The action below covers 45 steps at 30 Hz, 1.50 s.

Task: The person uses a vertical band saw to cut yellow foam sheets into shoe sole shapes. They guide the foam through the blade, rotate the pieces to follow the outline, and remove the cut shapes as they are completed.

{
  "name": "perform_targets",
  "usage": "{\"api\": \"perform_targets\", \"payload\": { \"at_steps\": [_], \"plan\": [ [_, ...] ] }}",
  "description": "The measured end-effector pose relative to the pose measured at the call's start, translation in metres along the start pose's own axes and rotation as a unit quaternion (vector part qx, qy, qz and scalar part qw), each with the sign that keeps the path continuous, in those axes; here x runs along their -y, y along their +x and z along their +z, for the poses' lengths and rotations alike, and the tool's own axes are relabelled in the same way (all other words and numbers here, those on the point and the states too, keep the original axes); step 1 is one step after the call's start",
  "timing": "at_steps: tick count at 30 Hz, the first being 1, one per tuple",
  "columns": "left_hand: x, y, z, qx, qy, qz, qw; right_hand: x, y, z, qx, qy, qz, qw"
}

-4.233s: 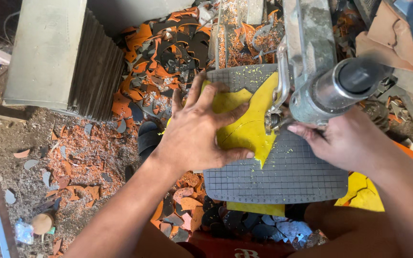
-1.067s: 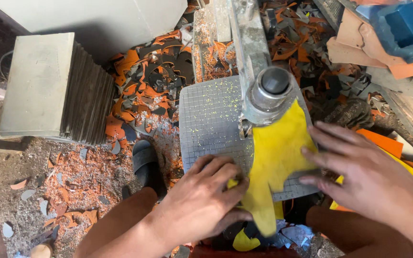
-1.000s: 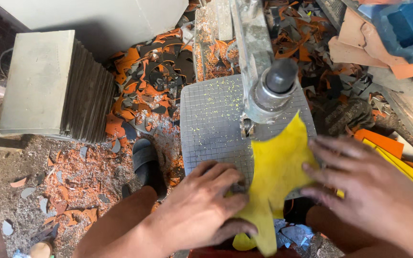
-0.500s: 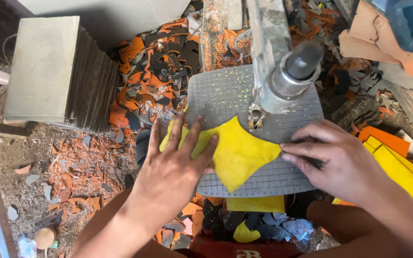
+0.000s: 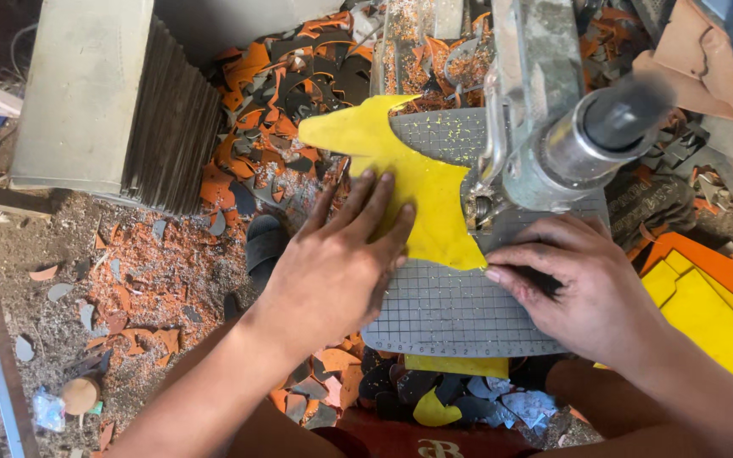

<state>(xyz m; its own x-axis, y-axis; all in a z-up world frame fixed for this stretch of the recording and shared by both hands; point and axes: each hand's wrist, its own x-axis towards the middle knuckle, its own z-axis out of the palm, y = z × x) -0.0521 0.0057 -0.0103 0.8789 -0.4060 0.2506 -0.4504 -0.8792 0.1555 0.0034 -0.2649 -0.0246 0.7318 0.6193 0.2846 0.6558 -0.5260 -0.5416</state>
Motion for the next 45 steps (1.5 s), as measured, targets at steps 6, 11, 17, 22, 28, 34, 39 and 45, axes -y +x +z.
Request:
{"api": "perform_targets", "payload": {
  "at_steps": [6,11,17,22,28,34,39,45],
  "plan": [
    [0.008,0.015,0.009,-0.030,-0.071,-0.004,0.997,0.003,0.004,0.006,-0.026,0.004,-0.006,1.000],
    [0.018,0.027,0.008,-0.033,-0.043,0.009,0.998,0.004,0.005,0.008,-0.048,0.004,0.005,0.999],
    [0.020,0.038,0.004,0.005,-0.010,-0.001,1.000,0.002,0.005,0.009,-0.063,-0.002,0.028,0.998],
    [0.020,0.045,0.001,0.044,-0.005,-0.017,0.999,-0.002,0.005,0.009,-0.073,0.000,0.028,0.997],
    [0.028,0.055,0.002,0.075,-0.026,-0.029,0.996,-0.005,0.006,0.008,-0.069,0.018,0.040,0.997],
    [0.050,0.081,0.007,0.096,-0.067,0.019,0.993,-0.005,0.006,0.009,-0.063,0.008,0.066,0.996],
    [0.050,0.086,0.009,0.130,-0.077,-0.006,0.989,-0.006,0.007,0.006,-0.073,-0.008,0.036,0.997],
    [0.050,0.090,0.009,0.108,-0.061,-0.002,0.992,-0.008,0.008,0.006,-0.075,-0.018,0.028,0.997]
  ]
}}
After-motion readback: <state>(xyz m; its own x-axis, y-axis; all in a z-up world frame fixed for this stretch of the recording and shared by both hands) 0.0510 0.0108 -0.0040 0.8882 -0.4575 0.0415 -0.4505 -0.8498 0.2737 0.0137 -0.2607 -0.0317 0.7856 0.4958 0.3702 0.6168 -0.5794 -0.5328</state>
